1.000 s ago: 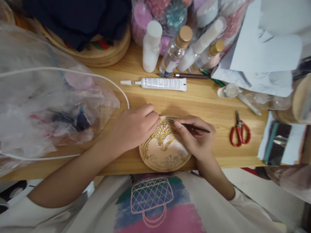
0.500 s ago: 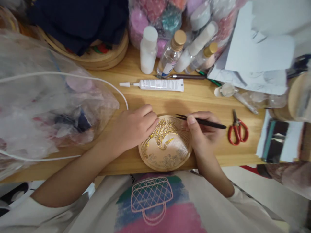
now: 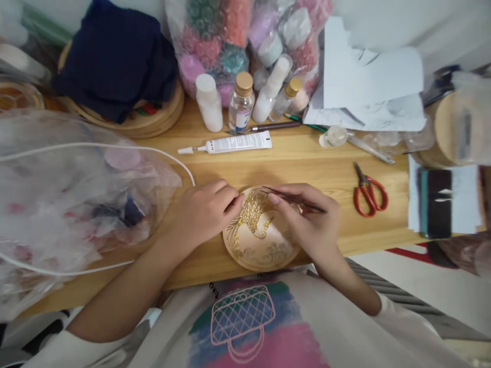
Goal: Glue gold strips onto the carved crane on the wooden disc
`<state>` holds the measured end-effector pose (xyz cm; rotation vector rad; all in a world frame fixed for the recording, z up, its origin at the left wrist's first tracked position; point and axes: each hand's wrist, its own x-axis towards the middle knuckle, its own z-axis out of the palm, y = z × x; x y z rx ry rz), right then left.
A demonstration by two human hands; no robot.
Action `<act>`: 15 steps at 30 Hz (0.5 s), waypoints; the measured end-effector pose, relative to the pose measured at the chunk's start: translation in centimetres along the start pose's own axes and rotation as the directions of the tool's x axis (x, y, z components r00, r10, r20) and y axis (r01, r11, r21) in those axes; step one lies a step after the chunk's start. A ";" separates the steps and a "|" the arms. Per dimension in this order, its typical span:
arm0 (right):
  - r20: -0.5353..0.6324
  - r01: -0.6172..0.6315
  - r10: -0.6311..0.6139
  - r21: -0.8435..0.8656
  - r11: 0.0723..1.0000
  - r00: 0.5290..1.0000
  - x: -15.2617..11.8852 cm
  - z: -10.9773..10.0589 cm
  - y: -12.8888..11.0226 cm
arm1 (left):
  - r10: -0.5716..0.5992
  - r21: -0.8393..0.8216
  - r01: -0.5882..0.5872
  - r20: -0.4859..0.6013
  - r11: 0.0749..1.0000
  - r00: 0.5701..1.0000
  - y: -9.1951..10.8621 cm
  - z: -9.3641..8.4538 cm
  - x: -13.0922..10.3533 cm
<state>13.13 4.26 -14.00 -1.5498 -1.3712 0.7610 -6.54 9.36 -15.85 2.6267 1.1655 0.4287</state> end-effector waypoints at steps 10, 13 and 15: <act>0.066 -0.026 0.025 0.012 1.000 0.998 -0.7 1.3 1.2 | -0.020 -0.001 0.020 0.023 1.000 1.000 0.2 -0.1 0.1; 0.049 -0.047 0.046 0.011 0.999 0.998 -0.8 1.4 1.1 | -0.012 0.010 0.012 0.002 1.000 1.000 0.2 -0.1 0.1; 0.039 -0.058 0.057 0.014 0.998 0.998 -0.8 1.5 1.1 | -0.017 0.012 0.017 -0.007 1.000 1.000 0.2 -0.1 0.1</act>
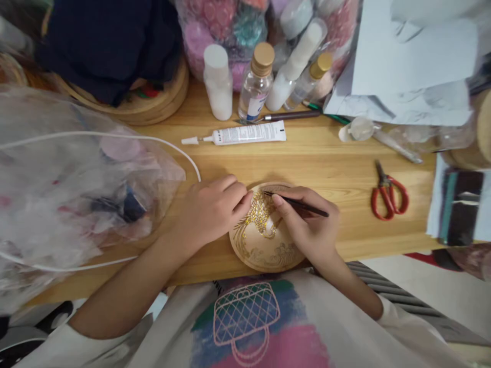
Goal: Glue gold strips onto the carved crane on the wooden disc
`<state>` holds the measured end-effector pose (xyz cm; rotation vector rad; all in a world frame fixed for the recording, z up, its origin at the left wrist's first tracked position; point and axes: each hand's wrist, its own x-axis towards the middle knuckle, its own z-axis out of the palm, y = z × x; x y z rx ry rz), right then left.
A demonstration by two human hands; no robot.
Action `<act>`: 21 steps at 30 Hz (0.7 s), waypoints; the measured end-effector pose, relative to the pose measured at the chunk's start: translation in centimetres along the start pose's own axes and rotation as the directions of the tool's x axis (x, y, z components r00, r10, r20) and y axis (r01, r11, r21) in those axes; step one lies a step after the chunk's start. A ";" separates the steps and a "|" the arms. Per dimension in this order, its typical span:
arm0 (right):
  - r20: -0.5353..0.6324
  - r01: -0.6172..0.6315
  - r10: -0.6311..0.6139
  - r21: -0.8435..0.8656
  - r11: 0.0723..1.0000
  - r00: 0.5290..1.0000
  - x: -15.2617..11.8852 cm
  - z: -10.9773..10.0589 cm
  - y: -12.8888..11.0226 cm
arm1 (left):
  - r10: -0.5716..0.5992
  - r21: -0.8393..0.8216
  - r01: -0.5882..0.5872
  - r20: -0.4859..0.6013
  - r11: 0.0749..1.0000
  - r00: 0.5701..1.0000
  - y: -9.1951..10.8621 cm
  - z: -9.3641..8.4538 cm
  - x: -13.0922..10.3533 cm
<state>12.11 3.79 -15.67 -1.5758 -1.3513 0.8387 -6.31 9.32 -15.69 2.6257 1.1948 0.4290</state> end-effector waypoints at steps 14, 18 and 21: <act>-0.012 0.007 -0.007 -0.018 1.000 1.000 -0.1 0.1 0.0 | 0.004 -0.011 -0.004 -0.024 1.000 1.000 0.0 0.1 0.1; -0.019 0.014 -0.015 -0.032 0.999 1.000 -0.1 0.2 0.1 | 0.001 -0.008 -0.001 -0.016 1.000 1.000 0.0 0.1 0.1; -0.015 0.010 -0.010 -0.027 1.000 1.000 -0.2 0.2 0.1 | 0.006 -0.009 -0.006 -0.017 1.000 1.000 0.0 0.0 0.1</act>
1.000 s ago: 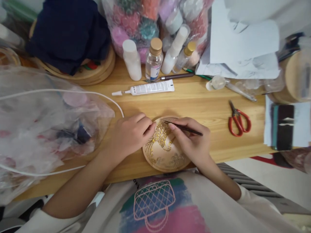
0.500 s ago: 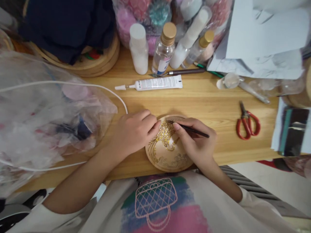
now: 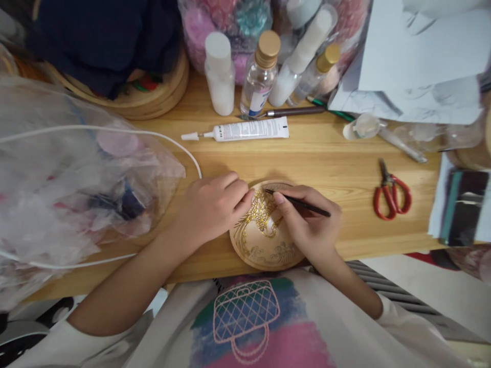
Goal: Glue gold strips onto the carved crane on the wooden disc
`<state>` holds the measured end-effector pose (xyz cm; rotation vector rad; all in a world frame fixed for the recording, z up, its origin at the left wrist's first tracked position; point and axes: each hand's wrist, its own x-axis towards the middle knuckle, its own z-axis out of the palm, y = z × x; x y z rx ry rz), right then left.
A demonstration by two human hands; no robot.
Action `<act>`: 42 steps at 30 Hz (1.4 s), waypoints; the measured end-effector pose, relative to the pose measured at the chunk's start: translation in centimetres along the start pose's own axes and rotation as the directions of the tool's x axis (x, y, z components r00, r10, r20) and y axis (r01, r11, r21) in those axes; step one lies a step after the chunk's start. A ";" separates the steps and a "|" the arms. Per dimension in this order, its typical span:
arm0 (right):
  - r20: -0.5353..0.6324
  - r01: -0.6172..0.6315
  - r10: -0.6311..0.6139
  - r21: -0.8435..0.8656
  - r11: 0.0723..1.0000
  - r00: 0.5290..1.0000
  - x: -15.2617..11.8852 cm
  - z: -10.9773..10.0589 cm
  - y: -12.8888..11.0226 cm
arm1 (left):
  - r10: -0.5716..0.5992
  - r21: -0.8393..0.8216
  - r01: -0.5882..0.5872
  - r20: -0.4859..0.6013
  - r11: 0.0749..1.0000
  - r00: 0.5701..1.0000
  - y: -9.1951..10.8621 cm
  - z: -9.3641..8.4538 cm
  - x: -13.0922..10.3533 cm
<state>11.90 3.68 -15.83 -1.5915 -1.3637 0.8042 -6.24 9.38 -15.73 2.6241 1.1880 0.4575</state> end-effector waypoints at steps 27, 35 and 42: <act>-0.016 -0.009 0.009 0.009 1.000 1.000 0.1 -0.1 -0.1 | -0.011 0.000 0.011 0.026 1.000 1.000 0.0 -0.1 0.0; -0.014 -0.025 0.025 0.018 1.000 1.000 0.2 0.0 -0.3 | -0.028 0.007 0.028 0.051 1.000 0.998 0.0 -0.1 0.0; -0.005 -0.013 0.013 0.010 1.000 1.000 0.3 -0.1 -0.2 | -0.035 -0.002 0.035 0.060 0.999 0.998 0.0 -0.1 0.0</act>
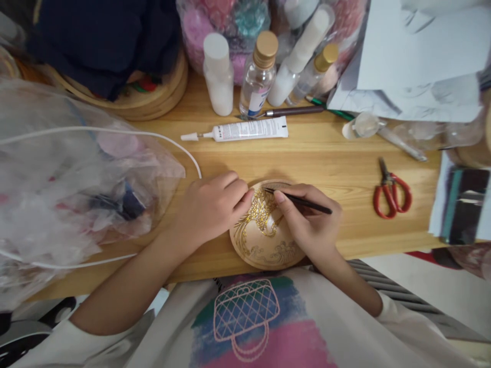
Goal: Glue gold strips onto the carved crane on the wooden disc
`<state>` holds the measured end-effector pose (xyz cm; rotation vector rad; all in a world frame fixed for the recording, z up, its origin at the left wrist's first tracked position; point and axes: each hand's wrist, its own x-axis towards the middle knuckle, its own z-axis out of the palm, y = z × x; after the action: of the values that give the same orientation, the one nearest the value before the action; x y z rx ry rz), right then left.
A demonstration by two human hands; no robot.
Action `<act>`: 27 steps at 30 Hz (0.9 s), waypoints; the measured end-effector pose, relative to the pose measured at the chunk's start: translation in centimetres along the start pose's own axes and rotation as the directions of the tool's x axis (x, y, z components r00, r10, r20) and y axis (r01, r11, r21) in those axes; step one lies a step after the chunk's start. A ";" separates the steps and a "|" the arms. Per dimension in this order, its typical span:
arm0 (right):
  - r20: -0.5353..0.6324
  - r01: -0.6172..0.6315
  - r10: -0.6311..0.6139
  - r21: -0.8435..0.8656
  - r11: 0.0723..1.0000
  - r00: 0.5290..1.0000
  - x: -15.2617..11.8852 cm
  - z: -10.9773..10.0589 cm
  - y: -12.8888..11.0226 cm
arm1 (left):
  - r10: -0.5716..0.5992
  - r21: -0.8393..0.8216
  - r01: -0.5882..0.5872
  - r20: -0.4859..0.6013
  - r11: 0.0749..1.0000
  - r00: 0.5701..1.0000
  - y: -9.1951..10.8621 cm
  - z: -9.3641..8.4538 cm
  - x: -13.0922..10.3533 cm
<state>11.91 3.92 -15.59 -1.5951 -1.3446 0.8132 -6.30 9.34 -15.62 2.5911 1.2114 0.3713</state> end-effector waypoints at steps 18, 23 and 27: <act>-0.168 -0.150 0.221 0.356 0.922 0.961 0.9 -0.7 0.8 | 0.048 -0.010 -0.049 -0.024 0.999 0.999 -0.1 0.2 0.0; -0.201 -0.090 0.201 0.456 0.885 0.959 1.9 -2.3 0.2 | 0.064 -0.021 -0.066 -0.076 0.998 0.995 -0.2 0.8 0.0; -0.163 -0.029 0.104 0.408 0.913 0.981 4.2 -4.2 -0.2 | 0.034 -0.121 -0.040 -0.047 0.992 0.998 -0.1 0.8 0.5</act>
<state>16.44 7.19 -13.45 -1.3529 -0.9230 0.8970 -5.82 9.70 -16.31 2.5163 1.1197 0.4976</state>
